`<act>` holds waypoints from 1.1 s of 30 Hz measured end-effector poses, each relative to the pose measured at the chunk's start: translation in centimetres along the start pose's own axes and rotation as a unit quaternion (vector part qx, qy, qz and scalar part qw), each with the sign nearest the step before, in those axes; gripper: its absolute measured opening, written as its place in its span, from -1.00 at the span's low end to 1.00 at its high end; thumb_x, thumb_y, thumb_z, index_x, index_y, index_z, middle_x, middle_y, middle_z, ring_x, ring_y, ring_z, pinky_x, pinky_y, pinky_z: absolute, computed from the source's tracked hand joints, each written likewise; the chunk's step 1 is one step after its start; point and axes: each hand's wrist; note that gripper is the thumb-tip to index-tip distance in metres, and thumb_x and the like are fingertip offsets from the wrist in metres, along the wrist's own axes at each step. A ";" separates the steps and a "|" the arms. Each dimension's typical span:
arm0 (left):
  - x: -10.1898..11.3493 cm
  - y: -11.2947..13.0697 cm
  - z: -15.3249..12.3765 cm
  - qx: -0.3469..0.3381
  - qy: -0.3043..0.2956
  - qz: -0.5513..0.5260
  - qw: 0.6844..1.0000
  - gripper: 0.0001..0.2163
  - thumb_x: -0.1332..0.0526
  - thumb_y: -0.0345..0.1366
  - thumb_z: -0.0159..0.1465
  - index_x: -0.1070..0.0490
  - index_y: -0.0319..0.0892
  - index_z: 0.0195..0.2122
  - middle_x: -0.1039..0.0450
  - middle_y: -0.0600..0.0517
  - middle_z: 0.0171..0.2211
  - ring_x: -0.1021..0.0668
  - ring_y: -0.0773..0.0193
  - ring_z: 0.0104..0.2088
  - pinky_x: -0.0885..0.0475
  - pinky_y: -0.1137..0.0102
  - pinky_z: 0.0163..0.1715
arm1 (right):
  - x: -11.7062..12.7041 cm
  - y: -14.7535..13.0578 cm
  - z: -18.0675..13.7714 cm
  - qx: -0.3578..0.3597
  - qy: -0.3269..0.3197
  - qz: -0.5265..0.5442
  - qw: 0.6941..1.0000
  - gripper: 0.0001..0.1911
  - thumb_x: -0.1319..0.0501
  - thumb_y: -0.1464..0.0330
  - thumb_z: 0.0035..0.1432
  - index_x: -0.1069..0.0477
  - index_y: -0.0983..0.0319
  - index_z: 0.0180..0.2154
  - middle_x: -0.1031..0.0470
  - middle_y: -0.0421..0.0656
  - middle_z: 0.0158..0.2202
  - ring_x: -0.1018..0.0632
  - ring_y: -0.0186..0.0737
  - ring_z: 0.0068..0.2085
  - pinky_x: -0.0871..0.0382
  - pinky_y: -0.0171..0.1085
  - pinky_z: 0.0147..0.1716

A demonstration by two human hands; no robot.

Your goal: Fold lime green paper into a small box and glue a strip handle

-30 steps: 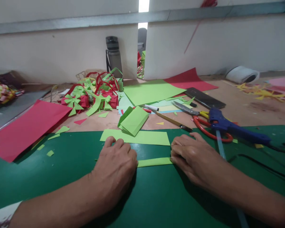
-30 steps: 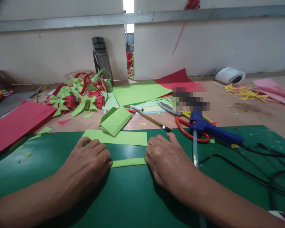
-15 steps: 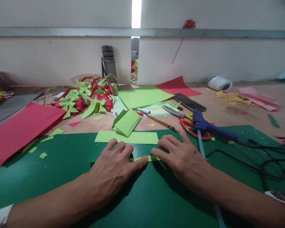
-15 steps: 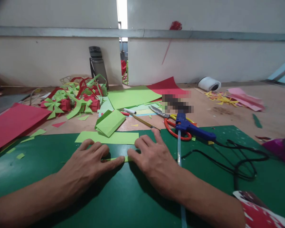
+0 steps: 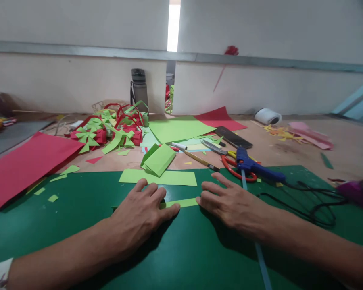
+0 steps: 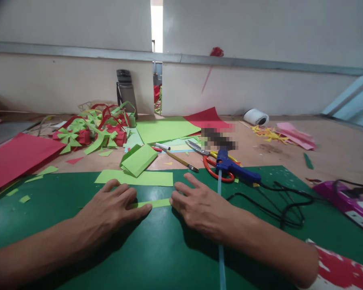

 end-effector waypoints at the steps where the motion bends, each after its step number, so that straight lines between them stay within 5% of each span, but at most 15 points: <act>1: 0.0 0.0 0.0 -0.001 0.003 0.000 1.000 -0.70 -0.01 -0.31 0.32 -0.17 0.08 0.07 -0.30 0.00 -0.32 -0.34 0.16 -0.33 -0.12 0.20 -0.27 | 0.1 0.2 -0.3 -0.003 -0.009 -0.003 1.000 -0.89 -0.08 0.46 0.20 -0.38 0.27 -0.30 -0.38 -0.16 -0.34 -0.31 -0.14 -0.24 -0.04 -0.01 -0.06; 10: -1.2 -0.4 -0.2 -0.007 0.050 0.011 0.999 -0.72 -0.02 -0.30 0.32 -0.20 0.13 0.04 -0.26 0.03 -0.39 -0.32 0.19 -0.39 -0.08 0.24 -0.31 | 1.2 0.1 -1.4 -0.015 -0.057 -0.061 0.996 -0.91 -0.13 0.50 0.12 -0.40 0.27 -0.34 -0.40 -0.13 -0.38 -0.33 -0.10 -0.24 -0.06 -0.02 -0.11; 16: -1.1 -0.3 0.0 -0.004 0.061 0.021 0.998 -0.75 -0.02 -0.30 0.33 -0.24 0.14 -0.01 -0.26 0.04 -0.41 -0.32 0.20 -0.40 -0.08 0.26 -0.33 | 2.9 -0.9 0.6 -0.117 -0.024 -0.033 0.992 -0.78 -0.10 0.57 0.07 -0.42 0.27 -0.25 -0.42 -0.09 -0.35 -0.35 -0.14 -0.28 -0.09 -0.09 -0.17; 21: -1.0 0.1 0.0 -0.002 0.061 0.043 0.997 -0.71 -0.03 -0.30 0.31 -0.20 0.16 0.04 -0.29 0.04 -0.40 -0.34 0.18 -0.40 -0.10 0.23 -0.30 | 2.9 -2.1 3.4 -0.046 -0.086 0.092 0.991 -0.78 -0.11 0.57 0.04 -0.38 0.23 -0.26 -0.40 -0.17 -0.39 -0.31 -0.23 -0.37 -0.07 -0.23 -0.38; 27: -0.5 0.1 -0.5 -0.007 0.056 0.046 0.997 -0.77 -0.02 -0.31 0.32 -0.26 0.05 -0.02 -0.30 0.03 -0.39 -0.34 0.17 -0.36 -0.11 0.16 -0.17 | 1.5 -1.4 1.9 -0.028 -0.079 0.040 0.996 -0.80 -0.12 0.49 0.12 -0.36 0.25 -0.17 -0.41 -0.15 -0.35 -0.33 -0.20 -0.34 -0.05 -0.16 -0.29; 33: -0.5 -0.4 -1.5 -0.013 0.057 0.027 0.998 -0.79 -0.02 -0.34 0.32 -0.31 -0.01 -0.06 -0.31 0.02 -0.36 -0.34 0.20 -0.34 -0.08 0.11 -0.10 | 1.1 -0.9 -0.9 -0.029 -0.059 -0.020 0.998 -0.93 -0.15 0.45 0.12 -0.36 0.26 -0.29 -0.40 -0.16 -0.37 -0.34 -0.16 -0.30 -0.05 -0.08 -0.16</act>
Point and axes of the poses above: each hand's wrist, its own z-axis towards the middle knuckle, its own x-axis out of the back of the hand, y = z × x
